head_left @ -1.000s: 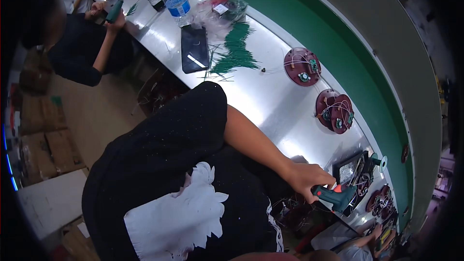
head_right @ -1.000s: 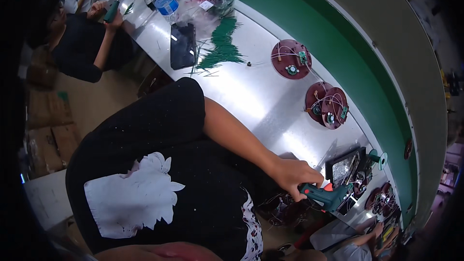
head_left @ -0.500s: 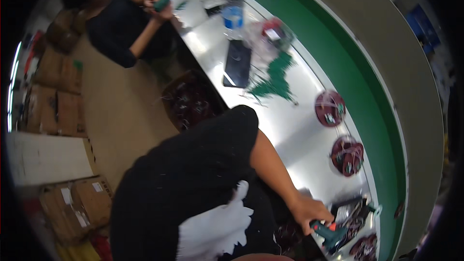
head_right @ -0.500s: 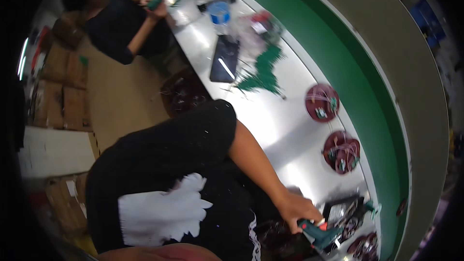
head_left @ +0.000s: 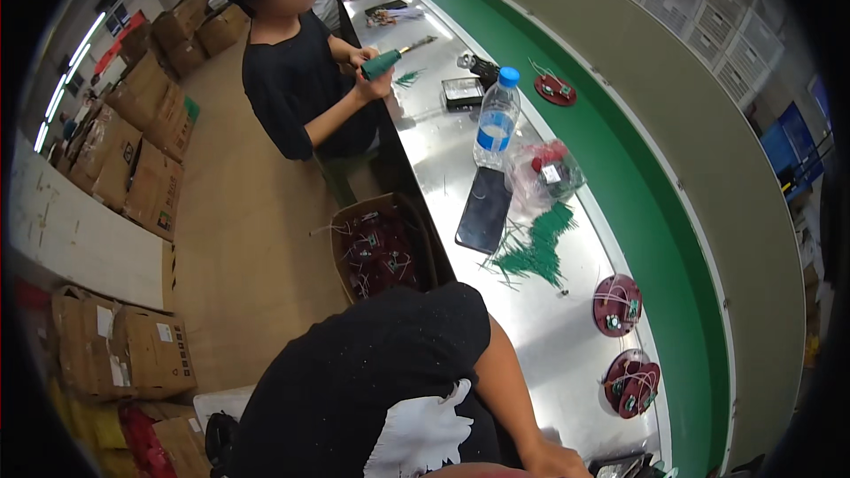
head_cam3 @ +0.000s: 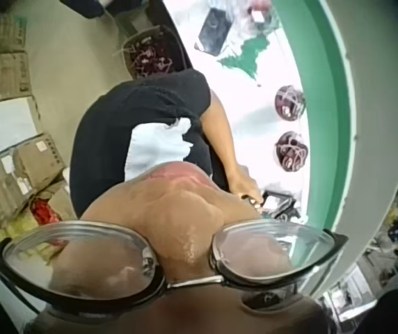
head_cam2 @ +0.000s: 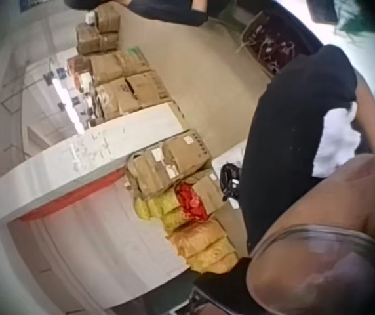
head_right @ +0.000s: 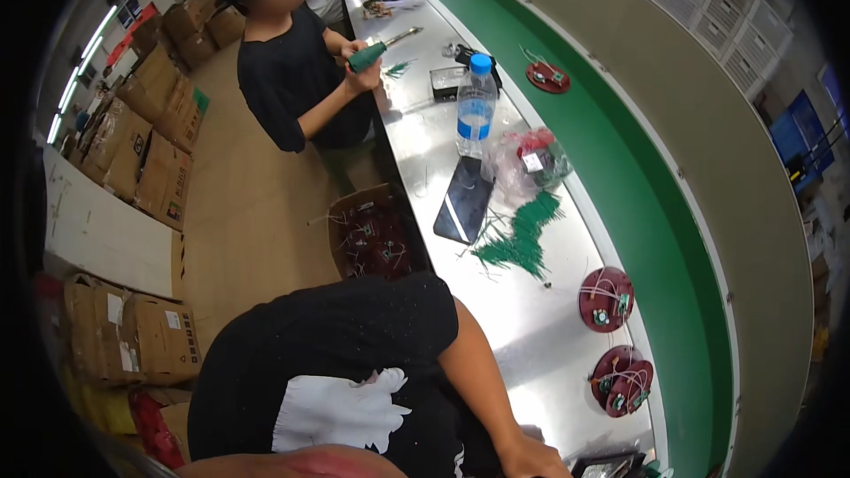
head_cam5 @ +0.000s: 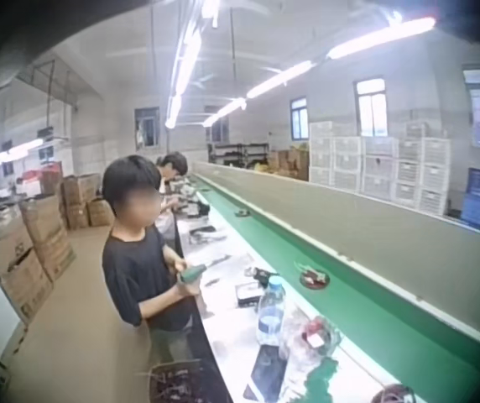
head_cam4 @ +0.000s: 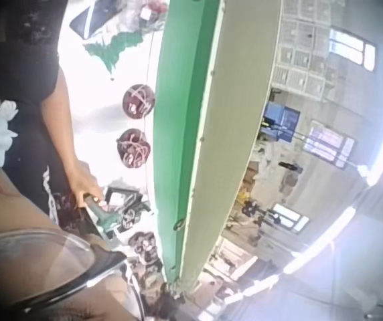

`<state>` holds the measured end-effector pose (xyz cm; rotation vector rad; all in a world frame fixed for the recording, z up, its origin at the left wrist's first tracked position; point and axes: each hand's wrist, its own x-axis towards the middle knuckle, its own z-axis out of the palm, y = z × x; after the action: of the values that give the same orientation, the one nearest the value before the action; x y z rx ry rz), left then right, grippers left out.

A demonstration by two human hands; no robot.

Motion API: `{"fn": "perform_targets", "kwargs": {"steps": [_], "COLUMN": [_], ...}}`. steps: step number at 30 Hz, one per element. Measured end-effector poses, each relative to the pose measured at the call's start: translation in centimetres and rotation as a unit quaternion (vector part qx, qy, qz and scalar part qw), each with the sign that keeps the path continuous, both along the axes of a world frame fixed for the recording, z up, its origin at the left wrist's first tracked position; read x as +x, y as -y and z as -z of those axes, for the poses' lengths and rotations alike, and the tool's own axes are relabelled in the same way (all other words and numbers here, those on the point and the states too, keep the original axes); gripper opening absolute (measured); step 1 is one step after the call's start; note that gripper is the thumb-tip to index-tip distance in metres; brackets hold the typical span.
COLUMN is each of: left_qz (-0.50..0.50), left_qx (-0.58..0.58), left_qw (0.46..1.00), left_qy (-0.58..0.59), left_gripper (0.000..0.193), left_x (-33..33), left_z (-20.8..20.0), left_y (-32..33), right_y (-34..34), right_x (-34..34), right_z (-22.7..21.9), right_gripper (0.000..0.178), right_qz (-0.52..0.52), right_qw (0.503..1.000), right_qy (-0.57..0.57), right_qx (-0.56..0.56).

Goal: Soldering components onto circular red circuit boards at an assembly line workstation.

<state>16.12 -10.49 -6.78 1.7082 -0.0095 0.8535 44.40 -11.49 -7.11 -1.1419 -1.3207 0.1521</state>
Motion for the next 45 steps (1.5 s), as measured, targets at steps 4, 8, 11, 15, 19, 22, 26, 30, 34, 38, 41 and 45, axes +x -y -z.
{"fn": "perform_targets", "kwargs": {"steps": [4, 8, 11, 15, 19, 22, 26, 30, 34, 38, 41, 45], "left_qz": [0.016, 0.034, 0.035, 0.063, 0.054, 0.060, 0.050, 0.066, 0.024, 0.015, 0.009, -0.050], "left_qx": [0.004, 0.012, -0.010, -0.059, -0.032, -0.059, -0.044, -0.055, -0.008, -0.022, -0.013, -0.026], "left_qw": [1.000, 0.999, 0.999, 0.996, 0.998, 0.995, 0.997, 0.994, 1.000, 0.999, 0.999, 0.996], "left_qy": [-0.012, -0.001, 0.036, -0.019, -0.017, -0.044, -0.049, -0.066, -0.012, -0.035, -0.040, 0.064], "left_gripper": [0.038, 0.042, 0.047, 0.049, 0.047, 0.046, 0.045, 0.041, 0.036, 0.032, 0.034, 0.054], "left_x": [0.5, 0.8, 0.6, 0.3, 0.3, 0.0, 0.1, -1.0, -0.4, -0.6, -0.6, 1.7], "left_z": [0.5, 1.5, 1.7, 1.2, 1.2, 0.8, 0.8, -0.7, 0.0, -1.1, -1.2, 2.3], "left_y": [-0.2, -0.2, -0.2, -0.3, -0.4, -0.3, -0.3, -0.6, -0.7, -0.6, -0.7, 0.4], "right_y": [-0.6, -0.7, -0.8, -0.5, -0.4, -0.5, -0.8, -1.2, -1.6, -1.8, -1.1, 0.9], "right_x": [-3.6, -6.6, -8.5, -10.5, -12.3, -13.6, -15.3, -16.8, -18.1, -19.0, -19.0, -18.7], "right_z": [-1.4, -3.0, -4.3, -5.8, -7.2, -8.1, -9.1, -10.3, -11.3, -12.4, -13.4, -16.0], "right_gripper": [0.017, 0.014, 0.012, 0.010, 0.009, 0.009, 0.010, 0.012, 0.015, 0.017, 0.020, 0.023], "right_qz": [-0.046, -0.087, -0.116, -0.150, -0.182, -0.206, -0.237, -0.267, -0.294, -0.316, -0.318, -0.319], "right_qw": [0.998, 0.993, 0.988, 0.980, 0.970, 0.961, 0.948, 0.934, 0.918, 0.903, 0.898, 0.900], "right_qy": [-0.029, -0.052, -0.067, -0.085, -0.104, -0.119, -0.137, -0.154, -0.172, -0.186, -0.186, -0.161], "right_qx": [0.033, 0.058, 0.077, 0.100, 0.123, 0.140, 0.163, 0.182, 0.202, 0.224, 0.238, 0.248]}}
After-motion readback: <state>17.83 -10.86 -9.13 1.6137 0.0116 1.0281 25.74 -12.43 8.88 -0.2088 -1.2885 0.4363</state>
